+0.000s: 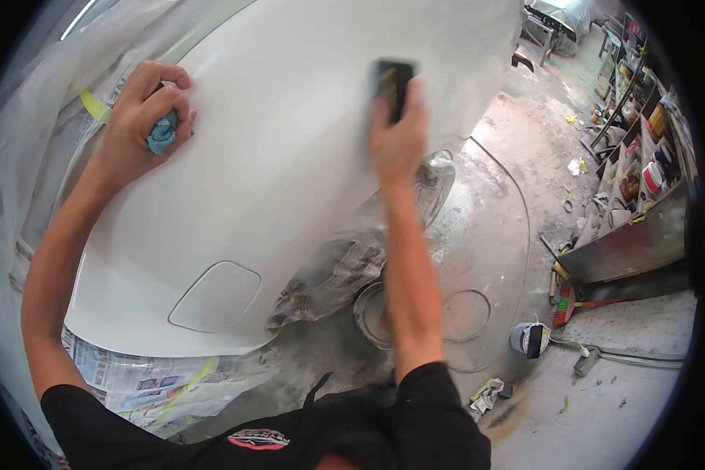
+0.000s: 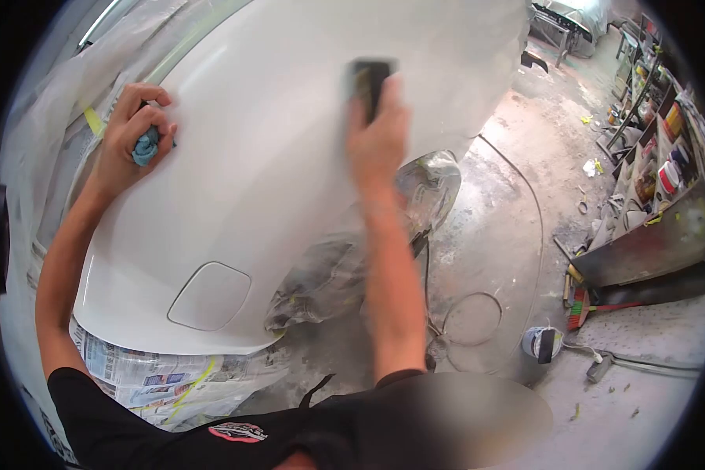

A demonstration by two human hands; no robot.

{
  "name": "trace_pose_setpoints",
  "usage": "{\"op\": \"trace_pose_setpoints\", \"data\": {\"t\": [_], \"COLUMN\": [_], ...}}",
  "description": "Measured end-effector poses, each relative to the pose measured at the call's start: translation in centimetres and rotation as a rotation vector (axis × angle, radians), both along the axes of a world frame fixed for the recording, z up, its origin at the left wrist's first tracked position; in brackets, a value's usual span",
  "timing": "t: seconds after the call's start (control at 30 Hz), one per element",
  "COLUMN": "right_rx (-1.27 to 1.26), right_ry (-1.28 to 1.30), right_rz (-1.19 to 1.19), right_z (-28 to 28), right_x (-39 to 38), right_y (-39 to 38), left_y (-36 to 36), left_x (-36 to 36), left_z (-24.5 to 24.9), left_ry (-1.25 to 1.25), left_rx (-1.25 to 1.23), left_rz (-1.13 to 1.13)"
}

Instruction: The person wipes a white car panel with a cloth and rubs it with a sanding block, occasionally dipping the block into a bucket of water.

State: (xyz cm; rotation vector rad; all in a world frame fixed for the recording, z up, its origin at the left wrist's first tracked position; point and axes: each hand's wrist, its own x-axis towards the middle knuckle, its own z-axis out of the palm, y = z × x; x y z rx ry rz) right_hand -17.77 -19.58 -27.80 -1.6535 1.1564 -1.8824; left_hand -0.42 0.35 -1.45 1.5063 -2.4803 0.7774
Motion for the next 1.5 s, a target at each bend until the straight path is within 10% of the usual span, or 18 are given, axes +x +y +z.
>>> {"op": "trace_pose_setpoints", "data": {"t": [0.1,0.37,0.6,0.87,1.1,1.3,1.47,1.5], "right_rx": [-0.419,0.165,-0.336,0.034,-0.161,0.246,0.259,-0.081], "right_ry": [0.072,-0.038,0.103,-0.164,-0.047,-0.291,-0.135,-0.077], "right_rz": [0.077,0.009,0.066,-0.002,0.155,0.024,0.014,-0.123], "right_z": [-2.4,0.3,-9.6,-4.5,-10.4,-9.9,-7.3,-9.5], "right_x": [1.6,-2.8,3.2,-1.0,4.2,-1.2,0.3,3.0], "right_y": [10.4,-7.8,18.1,1.4,23.3,1.0,8.9,12.8], "left_y": [-0.1,-0.2,-0.1,0.1,0.0,0.0,-0.1,-0.1], "left_x": [0.0,0.0,0.0,0.3,0.2,1.3,1.5,1.5], "left_z": [0.1,-0.1,0.2,-0.3,-0.3,-0.8,-0.7,-0.6], "left_ry": [-0.034,0.000,-0.035,-0.015,-0.038,-0.009,-0.029,-0.042], "left_rx": [-0.019,-0.020,-0.027,-0.029,-0.025,-0.020,-0.047,-0.047], "left_rz": [-0.023,-0.010,-0.035,-0.009,-0.040,0.010,-0.019,-0.025]}}
